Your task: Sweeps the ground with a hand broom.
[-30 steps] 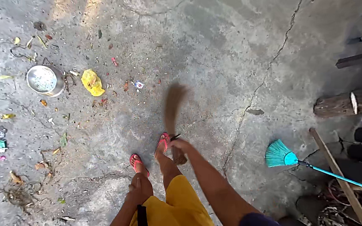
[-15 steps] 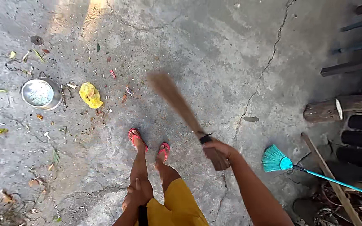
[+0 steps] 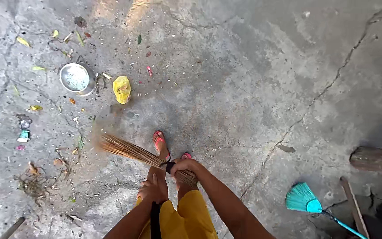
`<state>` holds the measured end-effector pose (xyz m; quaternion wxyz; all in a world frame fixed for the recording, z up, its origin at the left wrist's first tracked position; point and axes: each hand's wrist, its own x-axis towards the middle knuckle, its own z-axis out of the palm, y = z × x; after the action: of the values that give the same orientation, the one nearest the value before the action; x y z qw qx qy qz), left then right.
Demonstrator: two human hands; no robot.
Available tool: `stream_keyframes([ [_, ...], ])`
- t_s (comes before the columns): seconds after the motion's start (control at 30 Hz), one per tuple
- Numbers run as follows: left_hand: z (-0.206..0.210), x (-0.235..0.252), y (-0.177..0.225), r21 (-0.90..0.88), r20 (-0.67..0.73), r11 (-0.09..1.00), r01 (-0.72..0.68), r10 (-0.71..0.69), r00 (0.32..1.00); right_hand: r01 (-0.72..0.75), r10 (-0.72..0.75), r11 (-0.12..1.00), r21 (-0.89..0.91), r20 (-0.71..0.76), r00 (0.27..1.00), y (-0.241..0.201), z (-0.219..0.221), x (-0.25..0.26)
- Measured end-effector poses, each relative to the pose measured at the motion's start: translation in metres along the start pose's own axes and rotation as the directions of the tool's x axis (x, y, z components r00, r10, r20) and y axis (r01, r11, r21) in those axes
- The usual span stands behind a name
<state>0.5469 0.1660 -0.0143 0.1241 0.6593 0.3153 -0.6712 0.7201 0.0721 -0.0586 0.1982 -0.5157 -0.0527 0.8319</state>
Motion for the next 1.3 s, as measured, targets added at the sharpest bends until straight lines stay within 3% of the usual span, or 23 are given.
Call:
stream_keyframes([
  [0.07, -0.011, 0.0, -0.004, -0.03, 0.003, 1.0, -0.006, 0.006, 1.0, 0.086, -0.084, 0.995, 0.044, -0.041, 0.996, -0.006, -0.016, -0.051],
  [0.2, -0.016, 0.008, -0.012, -0.102, 0.015, 0.995, -0.021, 0.022, 1.0, 0.279, -0.116, 0.889, 0.363, -0.412, 0.904, 0.004, -0.08, -0.138],
  [0.27, -0.017, 0.012, -0.016, -0.123, 0.039, 0.992, -0.028, 0.033, 0.999, 0.394, -0.053, 0.797, 0.458, -0.597, 0.801, -0.021, -0.124, -0.141],
  [0.33, -0.017, 0.017, -0.02, -0.148, 0.039, 0.988, -0.032, 0.038, 0.998, 0.456, 0.072, 0.71, 0.536, -0.7, 0.711, -0.075, -0.165, -0.112],
  [0.4, -0.014, 0.021, -0.025, -0.167, 0.044, 0.986, -0.022, 0.029, 0.999, 0.422, 0.132, 0.712, 0.561, -0.697, 0.705, -0.118, -0.191, -0.053],
  [0.47, -0.016, 0.024, -0.028, -0.177, 0.055, 0.984, -0.014, 0.024, 0.998, 0.223, 0.084, 0.878, 0.424, -0.595, 0.799, -0.142, -0.179, 0.018],
  [0.53, -0.025, 0.025, -0.034, -0.194, 0.072, 0.981, -0.013, 0.028, 0.997, -0.017, 0.063, 0.993, 0.121, -0.386, 0.92, -0.173, -0.124, 0.073],
  [0.6, -0.033, 0.024, -0.038, -0.218, 0.086, 0.976, -0.009, 0.028, 0.996, -0.129, 0.111, 0.988, -0.08, -0.194, 0.975, -0.192, -0.059, 0.109],
  [0.67, -0.044, 0.022, -0.041, -0.254, 0.093, 0.967, -0.01, 0.035, 0.995, -0.137, 0.133, 0.986, -0.097, -0.043, 0.99, -0.203, -0.014, 0.114],
  [0.77, -0.06, 0.019, -0.043, -0.284, 0.108, 0.958, -0.025, 0.058, 0.992, -0.047, 0.05, 0.999, -0.027, 0.12, 0.991, -0.195, 0.007, 0.073],
  [0.87, -0.059, 0.024, -0.046, -0.29, 0.124, 0.956, -0.038, 0.077, 0.989, 0.028, -0.027, 0.999, -0.04, 0.035, 0.999, -0.165, -0.012, -0.019],
  [0.97, -0.056, 0.026, -0.048, -0.289, 0.156, 0.956, -0.051, 0.1, 0.983, 0.132, -0.074, 0.962, 0.237, -0.238, 0.968, -0.117, -0.053, -0.111],
  [1.03, -0.056, 0.023, -0.046, -0.276, 0.162, 0.959, -0.06, 0.108, 0.981, 0.198, 0.003, 0.889, 0.413, -0.437, 0.9, -0.099, -0.082, -0.147],
  [1.1, -0.056, 0.022, -0.043, -0.271, 0.153, 0.961, -0.061, 0.106, 0.983, 0.275, 0.1, 0.82, 0.503, -0.598, 0.795, -0.099, -0.114, -0.148],
  [1.17, -0.059, 0.021, -0.042, -0.279, 0.136, 0.959, -0.059, 0.1, 0.986, 0.308, 0.229, 0.743, 0.594, -0.658, 0.718, -0.109, -0.139, -0.116],
  [1.23, -0.064, 0.02, -0.036, -0.277, 0.103, 0.959, -0.061, 0.093, 0.99, 0.174, 0.275, 0.802, 0.571, -0.613, 0.74, -0.11, -0.144, -0.066],
  [1.3, -0.068, 0.021, -0.031, -0.258, 0.076, 0.964, -0.057, 0.079, 0.994, -0.133, 0.29, 0.926, 0.353, -0.44, 0.85, -0.107, -0.118, -0.017],
])
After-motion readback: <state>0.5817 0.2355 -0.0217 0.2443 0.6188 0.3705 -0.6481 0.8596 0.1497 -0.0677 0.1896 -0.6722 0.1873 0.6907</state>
